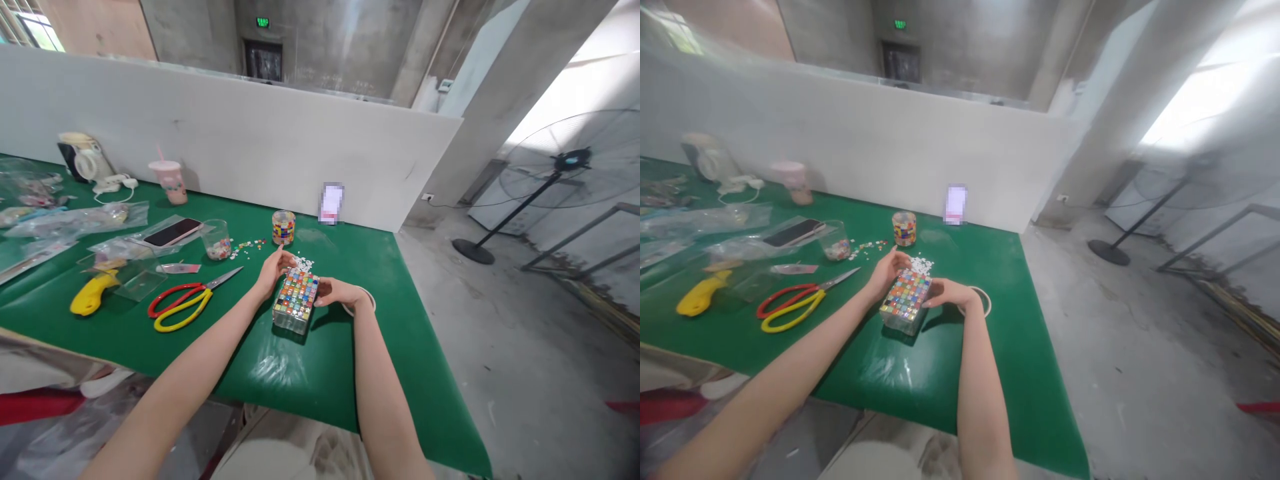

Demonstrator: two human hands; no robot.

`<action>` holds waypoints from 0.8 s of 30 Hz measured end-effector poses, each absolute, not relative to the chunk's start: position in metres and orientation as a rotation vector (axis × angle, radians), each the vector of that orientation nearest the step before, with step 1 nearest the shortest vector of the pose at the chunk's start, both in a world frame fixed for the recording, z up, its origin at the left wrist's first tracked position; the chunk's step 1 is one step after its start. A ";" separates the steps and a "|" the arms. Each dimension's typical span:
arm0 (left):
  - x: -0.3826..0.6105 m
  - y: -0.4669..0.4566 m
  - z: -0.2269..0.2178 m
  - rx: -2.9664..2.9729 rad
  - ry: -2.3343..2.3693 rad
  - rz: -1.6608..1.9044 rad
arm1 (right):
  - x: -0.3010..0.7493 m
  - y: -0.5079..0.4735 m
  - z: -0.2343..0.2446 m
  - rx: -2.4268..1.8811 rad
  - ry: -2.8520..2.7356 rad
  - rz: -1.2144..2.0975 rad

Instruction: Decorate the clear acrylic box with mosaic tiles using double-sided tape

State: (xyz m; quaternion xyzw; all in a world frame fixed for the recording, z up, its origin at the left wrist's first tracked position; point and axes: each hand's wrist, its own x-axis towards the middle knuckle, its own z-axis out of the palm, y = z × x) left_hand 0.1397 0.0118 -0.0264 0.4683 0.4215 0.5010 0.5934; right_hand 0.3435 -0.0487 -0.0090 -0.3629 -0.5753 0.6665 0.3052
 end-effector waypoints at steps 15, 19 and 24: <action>0.145 -0.003 -0.005 1.190 0.817 0.995 | 0.344 -0.045 -0.014 -1.050 -1.441 1.612; 0.146 -0.007 0.006 1.285 0.884 1.231 | 0.339 -0.041 -0.009 -1.142 -1.414 1.529; 0.146 -0.016 0.020 1.480 0.930 1.358 | 0.336 -0.037 -0.006 -1.221 -1.417 1.521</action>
